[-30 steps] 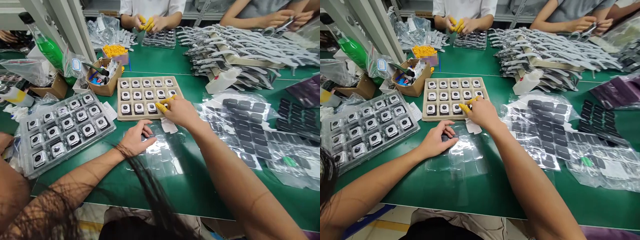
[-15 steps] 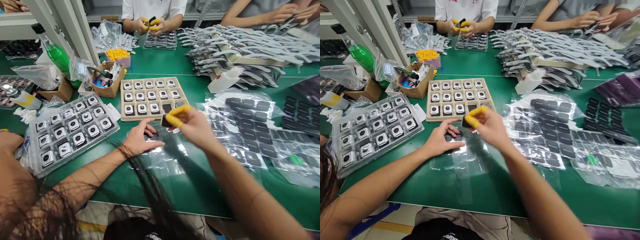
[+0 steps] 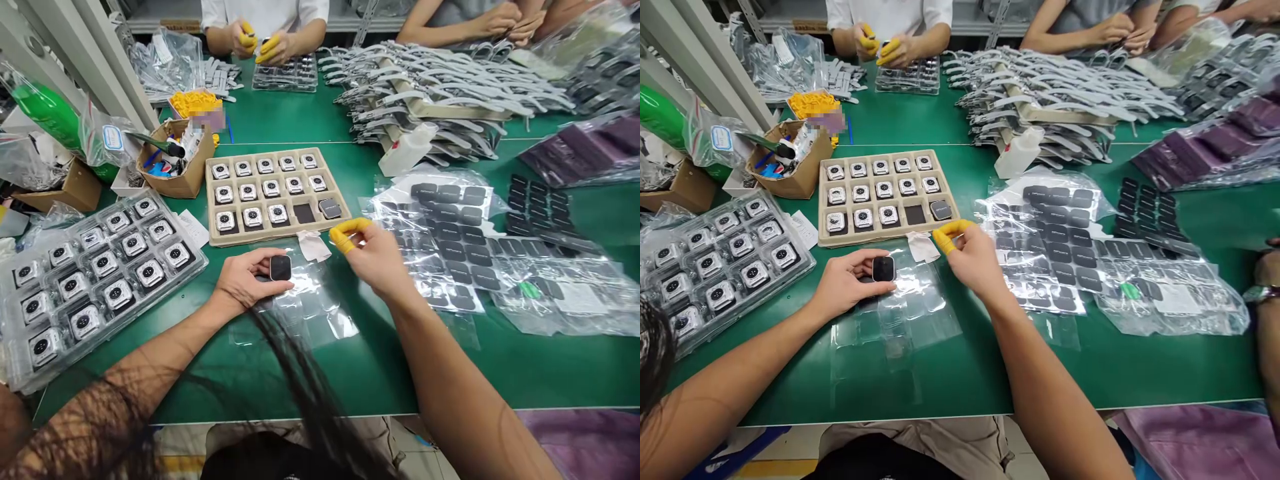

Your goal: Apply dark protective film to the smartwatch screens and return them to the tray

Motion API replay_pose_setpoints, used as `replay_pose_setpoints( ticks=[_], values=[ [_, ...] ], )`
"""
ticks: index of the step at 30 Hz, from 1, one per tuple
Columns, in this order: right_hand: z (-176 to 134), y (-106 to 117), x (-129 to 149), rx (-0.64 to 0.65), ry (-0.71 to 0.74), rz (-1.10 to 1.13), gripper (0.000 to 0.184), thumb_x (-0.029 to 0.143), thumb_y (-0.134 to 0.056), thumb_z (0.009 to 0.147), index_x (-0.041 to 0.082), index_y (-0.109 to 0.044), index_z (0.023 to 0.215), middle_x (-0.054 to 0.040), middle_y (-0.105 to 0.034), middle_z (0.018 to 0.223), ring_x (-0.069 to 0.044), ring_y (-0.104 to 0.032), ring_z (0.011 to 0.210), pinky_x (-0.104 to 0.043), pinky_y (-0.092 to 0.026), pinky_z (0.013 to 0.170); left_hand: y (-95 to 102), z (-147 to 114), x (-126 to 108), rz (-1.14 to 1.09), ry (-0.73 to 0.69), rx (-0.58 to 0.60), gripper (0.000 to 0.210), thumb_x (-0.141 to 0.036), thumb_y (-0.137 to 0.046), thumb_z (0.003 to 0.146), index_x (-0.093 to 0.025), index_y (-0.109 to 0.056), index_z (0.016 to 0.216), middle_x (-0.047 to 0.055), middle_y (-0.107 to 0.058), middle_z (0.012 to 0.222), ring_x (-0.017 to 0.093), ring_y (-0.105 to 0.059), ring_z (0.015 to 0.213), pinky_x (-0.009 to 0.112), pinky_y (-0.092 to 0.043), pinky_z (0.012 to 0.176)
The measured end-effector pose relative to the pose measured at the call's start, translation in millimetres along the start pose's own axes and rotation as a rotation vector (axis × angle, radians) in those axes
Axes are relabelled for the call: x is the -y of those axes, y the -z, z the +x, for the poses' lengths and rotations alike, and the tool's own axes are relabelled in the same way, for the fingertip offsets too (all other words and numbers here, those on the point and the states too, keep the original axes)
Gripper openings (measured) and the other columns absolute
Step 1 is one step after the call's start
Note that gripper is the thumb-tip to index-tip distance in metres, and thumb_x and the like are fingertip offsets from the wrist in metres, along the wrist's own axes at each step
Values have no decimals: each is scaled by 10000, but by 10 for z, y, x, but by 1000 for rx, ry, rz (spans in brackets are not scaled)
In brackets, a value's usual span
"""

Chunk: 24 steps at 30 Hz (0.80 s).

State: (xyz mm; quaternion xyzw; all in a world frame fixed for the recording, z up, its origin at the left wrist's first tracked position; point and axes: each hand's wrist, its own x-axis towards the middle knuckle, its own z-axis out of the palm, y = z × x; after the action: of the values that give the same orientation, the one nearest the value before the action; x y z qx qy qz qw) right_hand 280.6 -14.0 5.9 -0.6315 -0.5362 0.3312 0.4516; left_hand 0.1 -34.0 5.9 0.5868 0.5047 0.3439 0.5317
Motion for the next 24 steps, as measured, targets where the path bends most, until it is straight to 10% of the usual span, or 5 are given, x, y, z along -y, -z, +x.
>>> replay_pose_setpoints(
  ticks=[4,10,17,21,24],
  values=[
    [-277,-330,74,181,37,63,554,871,-1067,875,363,-951,1063,-102,-901,1128,-328,-791,881,-549,-744,818,2,7,23,21,22,9,616,-344,-1161,707,-224,-991,1287,35,-978,1008,283,-957,935,496,-850,1054],
    [-588,-707,181,113,33,160,418,828,-1035,970,432,-909,928,-115,-864,1098,-435,-853,1056,-721,-786,1076,-19,4,4,-19,17,9,607,-335,-1101,718,-184,-990,1296,50,-982,1003,290,-981,954,484,-857,1077],
    [-124,-125,-16,256,-18,41,567,887,-964,965,332,-847,942,-88,-771,965,-323,-740,813,-494,-651,665,-15,5,-72,-44,98,-5,645,-325,-1128,702,-172,-983,1311,57,-980,993,307,-994,968,502,-858,1104],
    [113,167,-256,-114,117,-455,504,775,-951,994,274,-890,992,-165,-808,1121,-377,-778,981,-545,-687,847,-10,12,-81,-32,69,4,590,-283,-1108,700,-194,-984,1271,58,-982,1015,318,-1000,995,527,-853,1135],
    [77,69,-293,15,220,-508,265,543,-943,1048,285,-954,1103,-185,-868,1243,-430,-802,1184,-564,-699,967,-15,15,-74,-43,64,9,584,-279,-1097,699,-188,-971,1262,72,-986,1038,308,-993,985,507,-852,1107]
  ],
)
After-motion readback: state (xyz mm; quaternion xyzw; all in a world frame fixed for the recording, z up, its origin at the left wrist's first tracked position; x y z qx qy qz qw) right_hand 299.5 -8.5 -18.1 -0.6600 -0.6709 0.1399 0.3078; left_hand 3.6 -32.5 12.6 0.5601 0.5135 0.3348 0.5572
